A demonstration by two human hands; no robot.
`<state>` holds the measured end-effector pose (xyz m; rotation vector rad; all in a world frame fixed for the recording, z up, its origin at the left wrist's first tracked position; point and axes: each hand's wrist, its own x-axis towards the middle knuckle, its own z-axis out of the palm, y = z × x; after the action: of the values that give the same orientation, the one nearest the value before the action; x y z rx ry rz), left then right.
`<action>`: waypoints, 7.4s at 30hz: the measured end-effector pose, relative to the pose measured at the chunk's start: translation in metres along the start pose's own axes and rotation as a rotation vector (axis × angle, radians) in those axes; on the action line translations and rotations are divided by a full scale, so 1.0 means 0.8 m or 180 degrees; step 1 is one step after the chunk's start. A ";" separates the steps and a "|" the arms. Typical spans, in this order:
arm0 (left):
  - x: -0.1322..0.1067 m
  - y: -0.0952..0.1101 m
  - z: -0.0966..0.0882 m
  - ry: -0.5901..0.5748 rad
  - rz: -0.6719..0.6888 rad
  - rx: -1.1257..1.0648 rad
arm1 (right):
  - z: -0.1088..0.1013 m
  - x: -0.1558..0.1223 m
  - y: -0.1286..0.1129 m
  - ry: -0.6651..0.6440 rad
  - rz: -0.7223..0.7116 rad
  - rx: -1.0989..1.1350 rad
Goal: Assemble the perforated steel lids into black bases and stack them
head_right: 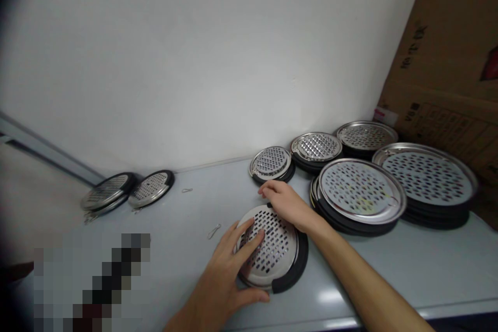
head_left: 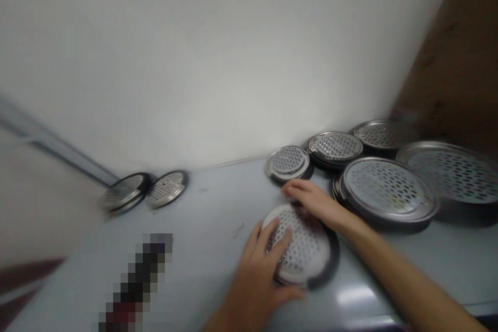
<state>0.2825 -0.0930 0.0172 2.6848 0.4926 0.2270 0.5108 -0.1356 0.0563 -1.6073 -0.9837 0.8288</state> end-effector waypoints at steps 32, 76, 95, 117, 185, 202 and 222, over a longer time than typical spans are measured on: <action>-0.028 -0.055 -0.008 0.0085 0.0221 -0.0347 | 0.011 -0.173 0.081 0.0220 -0.0747 -0.1451; 0.106 -0.090 -0.038 0.1036 -0.0931 -0.2384 | 0.040 -0.110 0.077 0.0154 -0.2473 -0.2302; 0.106 -0.103 -0.088 0.2421 -0.1078 -0.3604 | 0.090 0.047 -0.025 0.0048 -0.1184 -0.1804; 0.084 -0.078 -0.094 0.0111 -0.0568 -0.3579 | 0.079 -0.025 -0.003 0.0247 -0.1941 -0.1503; 0.011 -0.079 -0.075 0.0309 0.0917 -0.0485 | 0.081 -0.062 0.029 -0.0455 -0.2455 -0.1727; 0.017 -0.083 -0.065 0.0338 0.0666 -0.0910 | 0.070 -0.058 0.021 -0.0697 -0.2418 -0.1657; 0.032 -0.048 -0.072 0.0117 -0.0512 -0.1537 | 0.049 -0.060 0.027 -0.0679 -0.2301 -0.1397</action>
<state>0.2812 -0.0301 0.0558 2.1647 0.5780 0.3055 0.4603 -0.1656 0.0283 -1.3563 -1.8490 0.2887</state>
